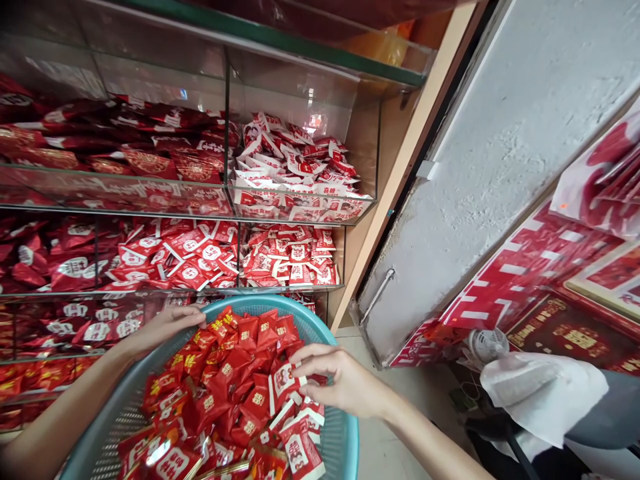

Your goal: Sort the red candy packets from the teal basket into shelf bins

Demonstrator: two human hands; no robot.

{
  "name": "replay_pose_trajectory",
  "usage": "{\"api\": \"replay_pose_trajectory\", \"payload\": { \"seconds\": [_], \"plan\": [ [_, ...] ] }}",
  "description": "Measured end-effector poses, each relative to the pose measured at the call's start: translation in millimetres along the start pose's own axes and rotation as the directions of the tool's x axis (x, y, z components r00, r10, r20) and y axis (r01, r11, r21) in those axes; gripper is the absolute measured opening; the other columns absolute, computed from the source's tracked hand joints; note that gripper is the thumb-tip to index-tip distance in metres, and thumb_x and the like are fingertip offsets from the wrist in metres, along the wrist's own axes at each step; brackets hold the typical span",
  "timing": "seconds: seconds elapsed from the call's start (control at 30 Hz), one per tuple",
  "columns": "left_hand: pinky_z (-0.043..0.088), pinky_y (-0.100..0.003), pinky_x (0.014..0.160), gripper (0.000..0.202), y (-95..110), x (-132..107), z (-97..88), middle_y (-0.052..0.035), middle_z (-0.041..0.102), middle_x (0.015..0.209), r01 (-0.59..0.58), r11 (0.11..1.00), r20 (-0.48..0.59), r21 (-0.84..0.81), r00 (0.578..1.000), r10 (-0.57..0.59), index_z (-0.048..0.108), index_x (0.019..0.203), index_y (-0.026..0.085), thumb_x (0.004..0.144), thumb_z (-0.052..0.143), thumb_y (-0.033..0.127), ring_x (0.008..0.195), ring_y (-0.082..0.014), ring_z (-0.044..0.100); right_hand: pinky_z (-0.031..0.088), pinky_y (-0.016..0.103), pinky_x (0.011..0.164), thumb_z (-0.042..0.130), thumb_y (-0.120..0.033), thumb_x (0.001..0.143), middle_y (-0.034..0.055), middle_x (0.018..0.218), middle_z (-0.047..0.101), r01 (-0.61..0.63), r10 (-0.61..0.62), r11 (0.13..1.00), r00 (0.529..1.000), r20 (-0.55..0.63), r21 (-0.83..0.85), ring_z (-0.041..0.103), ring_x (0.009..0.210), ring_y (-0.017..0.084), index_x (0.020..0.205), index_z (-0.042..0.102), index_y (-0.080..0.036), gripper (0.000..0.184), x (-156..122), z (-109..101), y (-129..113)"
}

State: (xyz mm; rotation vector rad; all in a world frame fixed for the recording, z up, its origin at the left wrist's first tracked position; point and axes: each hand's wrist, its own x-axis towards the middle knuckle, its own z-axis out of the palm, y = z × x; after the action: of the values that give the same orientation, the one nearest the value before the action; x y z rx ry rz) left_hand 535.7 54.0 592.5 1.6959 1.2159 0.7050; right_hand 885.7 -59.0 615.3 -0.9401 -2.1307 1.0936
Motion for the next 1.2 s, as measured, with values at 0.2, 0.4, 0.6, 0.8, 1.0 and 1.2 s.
{"api": "replay_pose_trajectory", "payload": {
  "seconds": [0.2, 0.4, 0.6, 0.8, 1.0, 1.2],
  "plan": [
    [0.041, -0.025, 0.068, 0.037, 2, -1, 1.2, -0.0009, 0.065, 0.075, 0.030, 1.000, -0.027, -0.005, 0.999, -0.030, 0.070, 0.064, 0.019, 0.070, 0.062, 0.054, 0.076, -0.0201, 0.056, 0.045, 0.027, 0.089, 0.058, -0.014, 0.080, 0.0069, 0.111, 0.063, 0.003, 0.008, 0.997, 0.993, 0.121, -0.083, 0.060, 0.098, 0.015, 0.102, 0.069, -0.020, 0.025, -10, 13, -4],
    [0.040, -0.025, 0.068, 0.038, -5, -1, 0.0, -0.0005, 0.063, 0.076, 0.040, 0.999, -0.017, 0.004, 0.999, -0.040, 0.069, 0.066, 0.018, 0.073, 0.059, 0.055, 0.075, -0.0188, 0.055, 0.042, 0.026, 0.089, 0.054, -0.012, 0.081, 0.0062, 0.116, 0.062, 0.037, 0.032, 0.967, 0.964, 0.265, -0.251, 0.058, 0.101, 0.015, 0.104, 0.067, -0.021, 0.028, -7, 25, 3],
    [0.039, -0.024, 0.059, 0.042, 0, -3, 2.1, -0.0004, 0.061, 0.074, 0.073, 0.995, -0.008, -0.066, 0.997, -0.074, 0.067, 0.066, 0.016, 0.072, 0.060, 0.057, 0.066, -0.0164, 0.053, 0.033, 0.039, 0.095, 0.057, -0.019, 0.078, 0.0057, 0.120, 0.061, 0.121, 0.049, 0.831, 0.957, 0.288, -0.543, 0.050, 0.110, 0.023, 0.091, 0.069, -0.023, 0.018, -1, 19, -3],
    [0.039, -0.025, 0.060, 0.040, -3, -3, 1.7, -0.0010, 0.063, 0.074, 0.049, 0.997, -0.023, -0.063, 0.998, -0.050, 0.068, 0.065, 0.016, 0.072, 0.060, 0.054, 0.067, -0.0173, 0.055, 0.037, 0.035, 0.085, 0.046, -0.017, 0.088, 0.0054, 0.104, 0.067, 0.132, -0.213, 0.734, 0.976, -0.041, -0.666, 0.054, 0.094, 0.019, 0.100, 0.064, -0.020, 0.022, 56, -19, -20],
    [0.040, -0.025, 0.064, 0.039, 0, -4, 0.6, -0.0002, 0.064, 0.073, 0.037, 0.998, -0.021, -0.058, 0.999, -0.038, 0.069, 0.065, 0.017, 0.073, 0.059, 0.054, 0.068, -0.0171, 0.056, 0.038, 0.033, 0.075, 0.049, -0.024, 0.090, 0.0066, 0.089, 0.065, -0.093, -0.371, 0.529, 0.868, -0.329, -0.844, 0.051, 0.085, 0.021, 0.087, 0.060, -0.018, 0.013, 132, -51, -11],
    [0.040, -0.028, 0.075, 0.039, 6, -6, -1.1, -0.0016, 0.067, 0.077, 0.008, 1.000, -0.036, -0.011, 0.999, -0.008, 0.070, 0.065, 0.018, 0.074, 0.058, 0.054, 0.080, -0.0211, 0.057, 0.036, 0.034, 0.075, 0.055, -0.025, 0.087, 0.0080, 0.092, 0.062, -0.156, -0.377, 0.293, 0.888, -0.264, -0.943, 0.050, 0.089, 0.024, 0.088, 0.057, -0.018, 0.008, 164, -49, -1]
  ]
}}
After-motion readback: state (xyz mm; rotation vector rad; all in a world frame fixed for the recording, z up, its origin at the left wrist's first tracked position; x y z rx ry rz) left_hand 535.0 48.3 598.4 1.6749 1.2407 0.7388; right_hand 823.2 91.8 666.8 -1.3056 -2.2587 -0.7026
